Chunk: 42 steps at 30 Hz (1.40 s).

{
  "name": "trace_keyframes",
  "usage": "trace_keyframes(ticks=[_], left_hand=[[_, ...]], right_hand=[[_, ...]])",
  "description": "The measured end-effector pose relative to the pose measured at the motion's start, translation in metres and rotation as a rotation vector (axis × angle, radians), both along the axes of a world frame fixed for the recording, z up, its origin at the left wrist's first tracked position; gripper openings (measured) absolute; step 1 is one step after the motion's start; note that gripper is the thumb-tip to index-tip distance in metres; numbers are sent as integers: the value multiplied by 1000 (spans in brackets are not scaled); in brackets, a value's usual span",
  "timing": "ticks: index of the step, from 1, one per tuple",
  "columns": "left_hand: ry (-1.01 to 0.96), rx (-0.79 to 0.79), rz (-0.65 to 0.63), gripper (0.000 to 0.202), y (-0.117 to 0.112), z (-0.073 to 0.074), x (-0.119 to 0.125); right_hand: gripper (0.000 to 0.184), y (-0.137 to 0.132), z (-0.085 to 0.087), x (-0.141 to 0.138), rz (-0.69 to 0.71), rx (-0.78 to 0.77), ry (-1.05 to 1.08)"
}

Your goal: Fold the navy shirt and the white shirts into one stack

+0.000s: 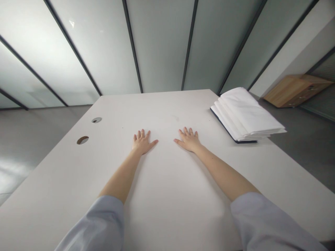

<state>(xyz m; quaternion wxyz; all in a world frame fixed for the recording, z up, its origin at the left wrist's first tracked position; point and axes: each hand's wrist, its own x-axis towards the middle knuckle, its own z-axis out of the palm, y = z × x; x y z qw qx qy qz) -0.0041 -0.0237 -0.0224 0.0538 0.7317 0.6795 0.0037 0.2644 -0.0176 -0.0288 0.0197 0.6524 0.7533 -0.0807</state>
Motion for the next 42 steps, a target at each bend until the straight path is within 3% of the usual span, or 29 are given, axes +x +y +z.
trace_keyframes(ticks=[42], left_hand=[[-8, 0, -2, 90, 1, -2, -1]], right_hand=[[87, -4, 5, -2, 1, 10, -17]])
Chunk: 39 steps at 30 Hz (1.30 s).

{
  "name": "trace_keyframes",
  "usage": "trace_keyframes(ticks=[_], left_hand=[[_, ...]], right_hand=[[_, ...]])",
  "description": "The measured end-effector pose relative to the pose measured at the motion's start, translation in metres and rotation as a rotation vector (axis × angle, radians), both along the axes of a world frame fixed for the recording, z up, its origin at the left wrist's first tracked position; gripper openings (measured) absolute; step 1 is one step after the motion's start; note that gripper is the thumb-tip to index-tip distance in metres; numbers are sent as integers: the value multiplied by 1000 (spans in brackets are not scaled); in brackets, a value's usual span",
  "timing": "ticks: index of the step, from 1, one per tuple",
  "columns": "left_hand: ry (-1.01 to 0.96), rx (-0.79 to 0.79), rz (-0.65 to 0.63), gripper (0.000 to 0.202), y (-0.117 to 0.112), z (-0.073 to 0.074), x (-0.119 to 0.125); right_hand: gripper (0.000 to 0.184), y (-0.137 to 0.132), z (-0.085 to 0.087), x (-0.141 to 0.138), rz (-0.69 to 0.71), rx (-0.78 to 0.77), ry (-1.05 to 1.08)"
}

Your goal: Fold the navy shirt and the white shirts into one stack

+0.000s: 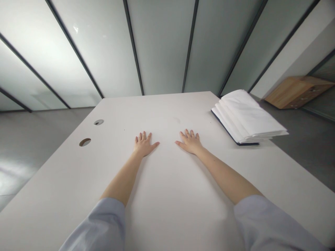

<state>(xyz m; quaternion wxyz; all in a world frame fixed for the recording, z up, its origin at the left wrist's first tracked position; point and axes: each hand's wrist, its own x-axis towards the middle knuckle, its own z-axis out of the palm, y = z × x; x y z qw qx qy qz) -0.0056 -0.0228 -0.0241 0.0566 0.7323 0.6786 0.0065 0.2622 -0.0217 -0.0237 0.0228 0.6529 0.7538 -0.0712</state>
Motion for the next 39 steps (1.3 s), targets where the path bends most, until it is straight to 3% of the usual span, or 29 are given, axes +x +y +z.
trace_keyframes(ticks=[39], left_hand=[[44, -36, 5, 91, -1, 3, 1]], right_hand=[[88, 1, 0, 0, -8, -26, -24]])
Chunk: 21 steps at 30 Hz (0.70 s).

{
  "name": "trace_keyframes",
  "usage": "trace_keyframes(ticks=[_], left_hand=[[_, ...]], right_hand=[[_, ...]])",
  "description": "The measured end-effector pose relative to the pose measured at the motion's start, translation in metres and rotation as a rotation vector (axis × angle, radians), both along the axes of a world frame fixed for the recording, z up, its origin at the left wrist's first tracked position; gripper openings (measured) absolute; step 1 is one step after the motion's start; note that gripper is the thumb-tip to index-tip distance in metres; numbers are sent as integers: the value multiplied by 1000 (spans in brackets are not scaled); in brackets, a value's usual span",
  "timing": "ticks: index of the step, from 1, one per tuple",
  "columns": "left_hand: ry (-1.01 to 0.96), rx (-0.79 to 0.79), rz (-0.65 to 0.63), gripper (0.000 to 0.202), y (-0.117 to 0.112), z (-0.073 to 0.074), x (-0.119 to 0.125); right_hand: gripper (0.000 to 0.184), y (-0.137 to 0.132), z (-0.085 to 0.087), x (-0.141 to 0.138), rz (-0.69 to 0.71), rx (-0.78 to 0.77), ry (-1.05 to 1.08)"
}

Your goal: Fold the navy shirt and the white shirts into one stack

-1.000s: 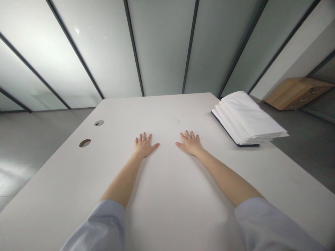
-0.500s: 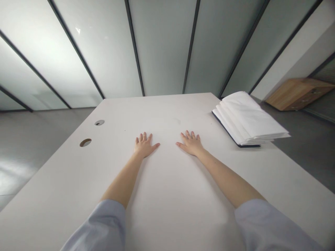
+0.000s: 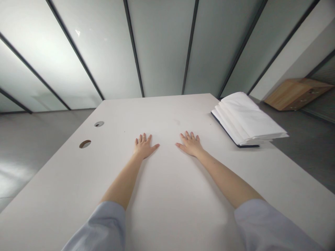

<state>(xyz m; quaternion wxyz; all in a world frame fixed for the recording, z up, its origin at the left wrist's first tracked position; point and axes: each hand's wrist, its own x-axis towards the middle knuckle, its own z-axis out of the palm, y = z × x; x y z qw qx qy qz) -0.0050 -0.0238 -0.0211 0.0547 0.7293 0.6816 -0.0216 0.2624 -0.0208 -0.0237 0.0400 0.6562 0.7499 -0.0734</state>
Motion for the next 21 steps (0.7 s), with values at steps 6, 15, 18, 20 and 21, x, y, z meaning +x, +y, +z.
trace_keyframes(ticks=[6, 15, 18, 20, 21], left_hand=[[-11, -3, 3, 91, 0, 1, 0], [-10, -7, 4, 91, -2, 3, 1], [-5, -7, 6, 91, -1, 2, 1], [-4, -7, 5, 92, -1, 1, 1], [-4, -7, 4, 92, -1, 1, 1]], right_hand=[[87, 0, -1, 0, 6, 12, 7], [87, -1, 1, 0, 0, 5, 0], [87, -1, 1, 0, 1, 0, 5], [88, -1, 1, 0, 1, -4, 7], [88, -1, 1, 0, 0, -4, 7]])
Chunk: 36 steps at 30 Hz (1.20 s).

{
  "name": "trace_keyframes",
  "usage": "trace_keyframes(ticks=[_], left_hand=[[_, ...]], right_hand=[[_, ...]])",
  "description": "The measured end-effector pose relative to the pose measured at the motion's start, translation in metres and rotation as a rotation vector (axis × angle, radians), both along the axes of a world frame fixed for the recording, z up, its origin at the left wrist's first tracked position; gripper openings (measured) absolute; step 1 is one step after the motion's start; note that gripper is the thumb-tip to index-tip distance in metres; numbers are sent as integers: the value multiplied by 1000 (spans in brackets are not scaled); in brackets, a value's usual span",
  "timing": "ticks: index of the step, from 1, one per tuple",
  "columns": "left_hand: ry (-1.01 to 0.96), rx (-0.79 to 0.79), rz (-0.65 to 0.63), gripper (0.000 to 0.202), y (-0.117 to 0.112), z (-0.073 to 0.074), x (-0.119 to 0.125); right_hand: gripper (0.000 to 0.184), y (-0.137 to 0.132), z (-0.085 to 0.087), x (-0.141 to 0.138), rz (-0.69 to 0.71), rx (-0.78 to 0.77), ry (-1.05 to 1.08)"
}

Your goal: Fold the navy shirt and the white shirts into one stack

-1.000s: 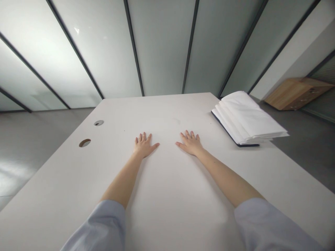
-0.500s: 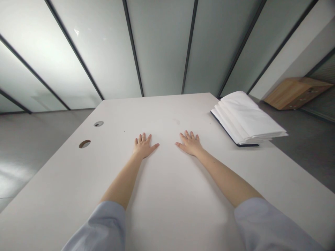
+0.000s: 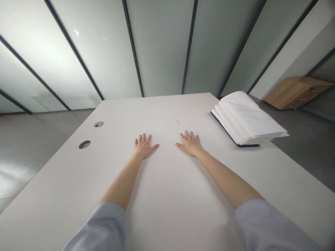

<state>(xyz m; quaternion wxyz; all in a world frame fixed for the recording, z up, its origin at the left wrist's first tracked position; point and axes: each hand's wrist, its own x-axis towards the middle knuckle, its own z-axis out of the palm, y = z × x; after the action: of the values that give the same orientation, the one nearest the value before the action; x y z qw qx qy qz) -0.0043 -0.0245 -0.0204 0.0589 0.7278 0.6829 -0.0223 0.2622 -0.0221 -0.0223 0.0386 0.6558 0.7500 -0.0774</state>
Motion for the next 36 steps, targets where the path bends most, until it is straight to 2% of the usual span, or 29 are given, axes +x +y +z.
trace_keyframes(ticks=[36], left_hand=[[-3, 3, -8, 91, 1, -1, -1]], right_hand=[[87, 1, -1, 2, 6, 11, 1]])
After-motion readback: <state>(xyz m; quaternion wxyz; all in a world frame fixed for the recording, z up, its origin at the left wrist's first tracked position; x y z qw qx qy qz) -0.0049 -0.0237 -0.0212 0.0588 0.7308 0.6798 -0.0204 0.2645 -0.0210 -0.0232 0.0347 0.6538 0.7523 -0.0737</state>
